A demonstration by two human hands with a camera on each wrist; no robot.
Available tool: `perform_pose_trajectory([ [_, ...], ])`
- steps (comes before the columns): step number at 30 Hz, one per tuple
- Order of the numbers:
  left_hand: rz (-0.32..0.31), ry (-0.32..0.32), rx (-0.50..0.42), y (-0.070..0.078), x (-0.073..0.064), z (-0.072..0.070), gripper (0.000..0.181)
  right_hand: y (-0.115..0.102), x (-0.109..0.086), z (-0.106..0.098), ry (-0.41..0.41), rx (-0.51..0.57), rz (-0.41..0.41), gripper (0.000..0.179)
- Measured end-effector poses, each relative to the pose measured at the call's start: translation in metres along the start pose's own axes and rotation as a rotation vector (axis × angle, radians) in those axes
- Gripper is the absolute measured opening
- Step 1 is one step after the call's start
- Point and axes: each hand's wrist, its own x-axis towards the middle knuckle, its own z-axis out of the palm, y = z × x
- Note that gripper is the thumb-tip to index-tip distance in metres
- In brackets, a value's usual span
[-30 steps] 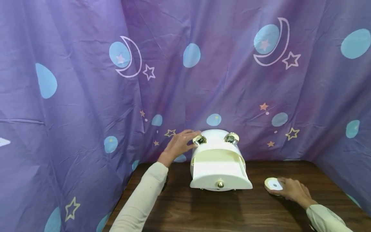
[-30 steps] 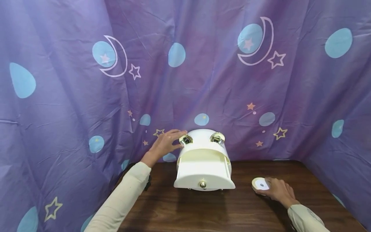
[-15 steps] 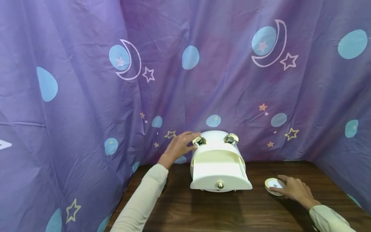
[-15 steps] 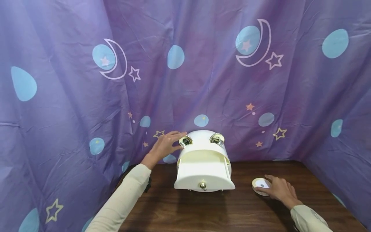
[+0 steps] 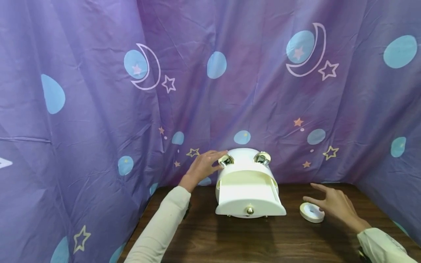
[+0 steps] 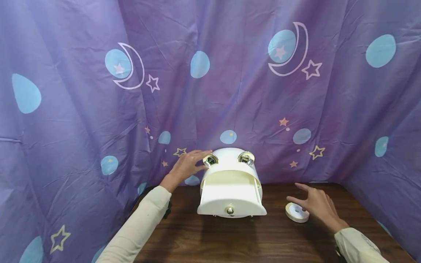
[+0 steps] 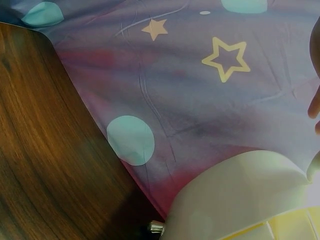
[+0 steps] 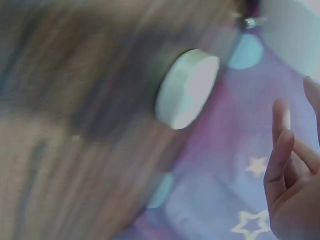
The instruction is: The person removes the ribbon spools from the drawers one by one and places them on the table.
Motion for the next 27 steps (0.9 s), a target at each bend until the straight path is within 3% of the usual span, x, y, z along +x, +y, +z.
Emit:
perform_pose_trajectory([
  [13,-0.020,-0.027,-0.017,-0.001,-0.001,-0.001,0.070,-0.086,0.007,-0.031,0.177,0.088,-0.273,0.071],
  [27,-0.013,-0.035,-0.029,-0.002,-0.001,-0.002,0.069,-0.151,-0.001,-0.046,0.250,0.173,-0.466,0.063],
])
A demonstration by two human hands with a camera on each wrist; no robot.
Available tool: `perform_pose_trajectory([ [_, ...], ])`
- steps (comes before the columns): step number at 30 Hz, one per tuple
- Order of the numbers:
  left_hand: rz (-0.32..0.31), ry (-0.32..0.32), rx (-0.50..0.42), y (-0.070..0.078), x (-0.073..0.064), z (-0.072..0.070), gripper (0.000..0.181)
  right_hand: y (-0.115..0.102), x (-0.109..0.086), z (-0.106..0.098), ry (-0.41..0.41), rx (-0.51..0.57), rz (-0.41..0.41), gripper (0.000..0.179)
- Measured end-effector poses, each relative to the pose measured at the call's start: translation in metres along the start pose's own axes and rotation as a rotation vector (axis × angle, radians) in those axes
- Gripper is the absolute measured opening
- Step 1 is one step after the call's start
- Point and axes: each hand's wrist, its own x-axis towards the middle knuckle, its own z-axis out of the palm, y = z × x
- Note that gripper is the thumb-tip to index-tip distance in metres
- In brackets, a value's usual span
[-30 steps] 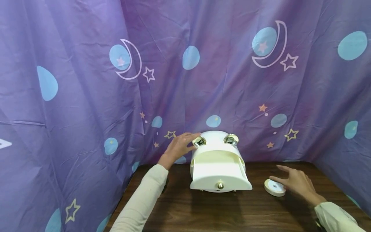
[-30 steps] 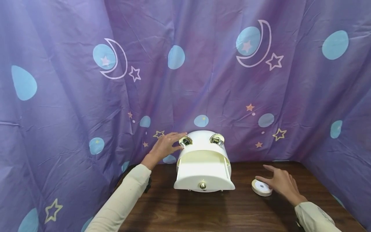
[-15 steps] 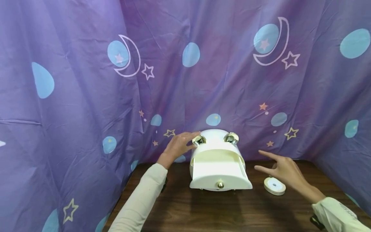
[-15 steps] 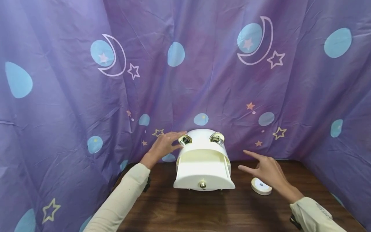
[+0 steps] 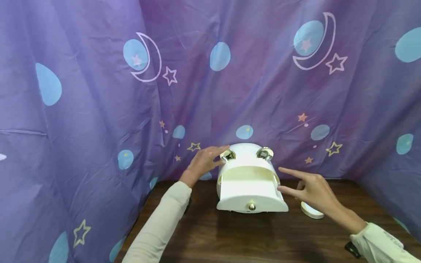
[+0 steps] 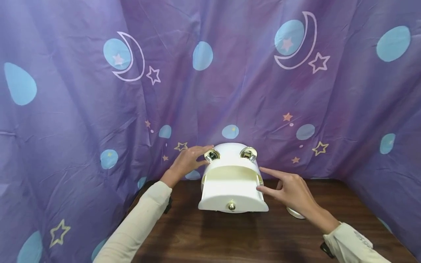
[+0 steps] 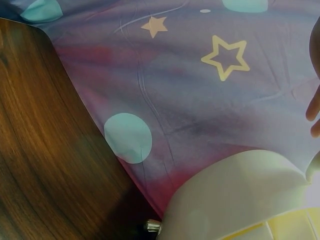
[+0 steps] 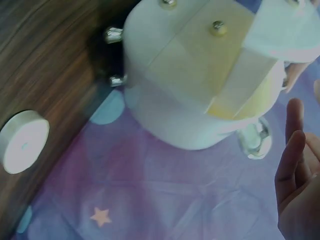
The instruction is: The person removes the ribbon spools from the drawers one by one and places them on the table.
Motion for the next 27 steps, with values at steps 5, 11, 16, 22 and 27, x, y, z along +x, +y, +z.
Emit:
perform_pose_trajectory([
  [5,0.011,0.001,0.009,-0.001,0.005,-0.001,0.069,-0.014,0.004,0.000,0.040,0.053,-0.108,0.062],
  [11,0.006,-0.008,0.017,0.000,0.002,-0.002,0.069,-0.026,0.003,0.014,0.130,0.143,-0.294,0.055],
  [16,-0.001,-0.009,0.014,0.001,0.001,-0.002,0.069,-0.039,0.001,0.028,0.172,0.234,-0.401,0.042],
  [22,0.005,0.013,-0.004,0.001,0.000,-0.001,0.068,-0.048,-0.004,0.045,0.168,0.305,-0.480,0.030],
  [27,0.011,0.019,0.014,0.001,-0.002,0.001,0.068,-0.049,-0.012,0.058,0.132,0.302,-0.487,0.032],
])
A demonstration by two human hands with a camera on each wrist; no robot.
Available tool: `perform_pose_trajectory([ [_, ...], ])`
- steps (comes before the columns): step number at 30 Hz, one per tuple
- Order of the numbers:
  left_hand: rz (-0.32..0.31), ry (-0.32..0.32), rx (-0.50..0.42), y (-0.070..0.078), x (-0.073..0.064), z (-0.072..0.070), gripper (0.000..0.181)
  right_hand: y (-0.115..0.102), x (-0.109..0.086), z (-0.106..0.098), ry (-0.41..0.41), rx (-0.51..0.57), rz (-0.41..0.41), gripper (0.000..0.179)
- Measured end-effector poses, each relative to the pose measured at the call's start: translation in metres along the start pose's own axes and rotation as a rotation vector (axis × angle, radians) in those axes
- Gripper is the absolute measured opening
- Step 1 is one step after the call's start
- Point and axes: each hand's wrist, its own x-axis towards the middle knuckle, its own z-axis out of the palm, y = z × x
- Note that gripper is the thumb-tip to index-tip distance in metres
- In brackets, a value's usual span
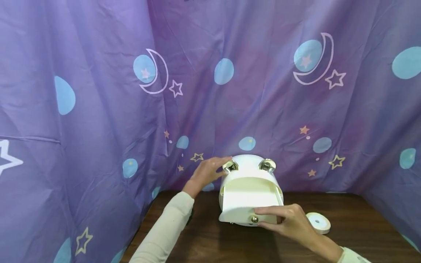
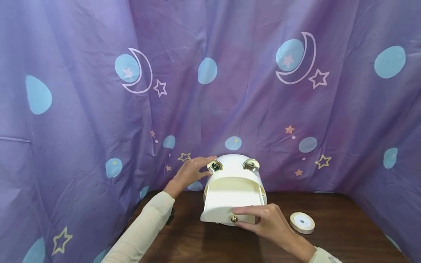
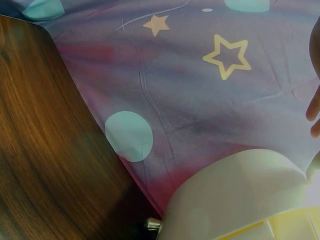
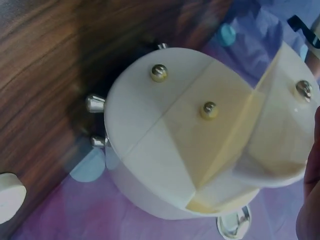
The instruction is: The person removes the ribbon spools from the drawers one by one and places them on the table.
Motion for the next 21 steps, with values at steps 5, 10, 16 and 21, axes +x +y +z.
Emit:
perform_pose_trajectory([
  [5,-0.001,-0.001,0.003,0.002,-0.004,0.003,0.069,-0.001,-0.013,0.011,-0.024,-0.015,-0.007,0.033],
  [10,-0.007,-0.001,0.009,0.002,-0.003,0.002,0.069,0.000,-0.017,0.017,0.011,-0.106,-0.049,0.024],
  [16,-0.008,0.001,0.009,0.001,-0.001,0.001,0.068,0.000,-0.016,0.019,0.031,-0.149,-0.037,0.024],
  [21,-0.002,0.003,0.020,-0.001,-0.001,0.002,0.068,0.002,-0.014,0.018,0.033,-0.110,-0.013,0.024],
])
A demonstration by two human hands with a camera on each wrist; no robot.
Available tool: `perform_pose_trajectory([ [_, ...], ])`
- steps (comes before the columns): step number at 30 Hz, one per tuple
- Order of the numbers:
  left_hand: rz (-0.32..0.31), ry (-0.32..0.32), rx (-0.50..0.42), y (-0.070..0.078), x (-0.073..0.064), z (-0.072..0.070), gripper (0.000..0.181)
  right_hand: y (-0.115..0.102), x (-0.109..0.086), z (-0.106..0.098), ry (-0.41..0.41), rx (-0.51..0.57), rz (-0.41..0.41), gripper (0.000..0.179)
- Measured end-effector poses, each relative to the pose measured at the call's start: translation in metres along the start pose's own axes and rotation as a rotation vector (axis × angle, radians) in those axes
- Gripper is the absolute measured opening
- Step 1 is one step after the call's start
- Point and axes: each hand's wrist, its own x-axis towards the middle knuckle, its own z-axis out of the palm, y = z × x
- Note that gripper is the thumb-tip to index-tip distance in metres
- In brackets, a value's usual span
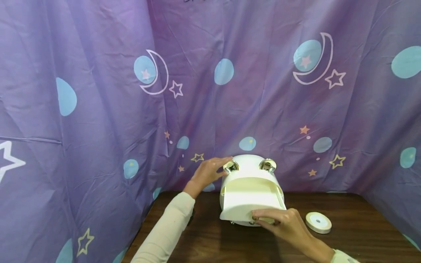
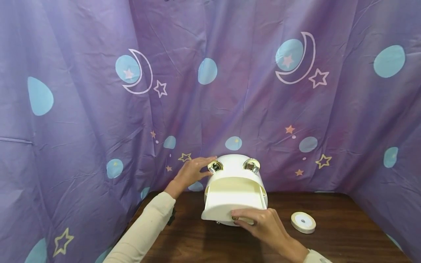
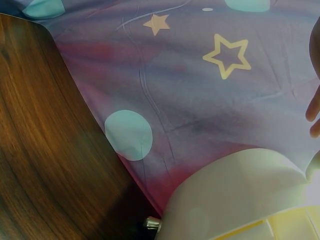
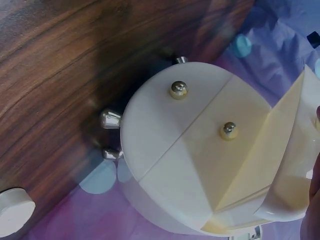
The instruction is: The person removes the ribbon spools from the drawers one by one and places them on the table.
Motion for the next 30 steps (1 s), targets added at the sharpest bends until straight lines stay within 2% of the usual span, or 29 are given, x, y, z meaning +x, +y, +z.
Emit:
perform_pose_trajectory([
  [5,0.005,0.013,0.004,0.000,0.000,0.001,0.070,0.004,0.001,0.000,-0.019,0.023,0.058,0.025],
  [18,0.009,0.020,-0.011,-0.001,0.001,0.000,0.072,0.025,0.003,0.007,-0.061,-0.043,0.183,0.050],
  [30,0.028,0.035,0.033,-0.001,0.000,0.001,0.070,0.044,0.008,0.021,-0.039,-0.109,0.287,0.046],
])
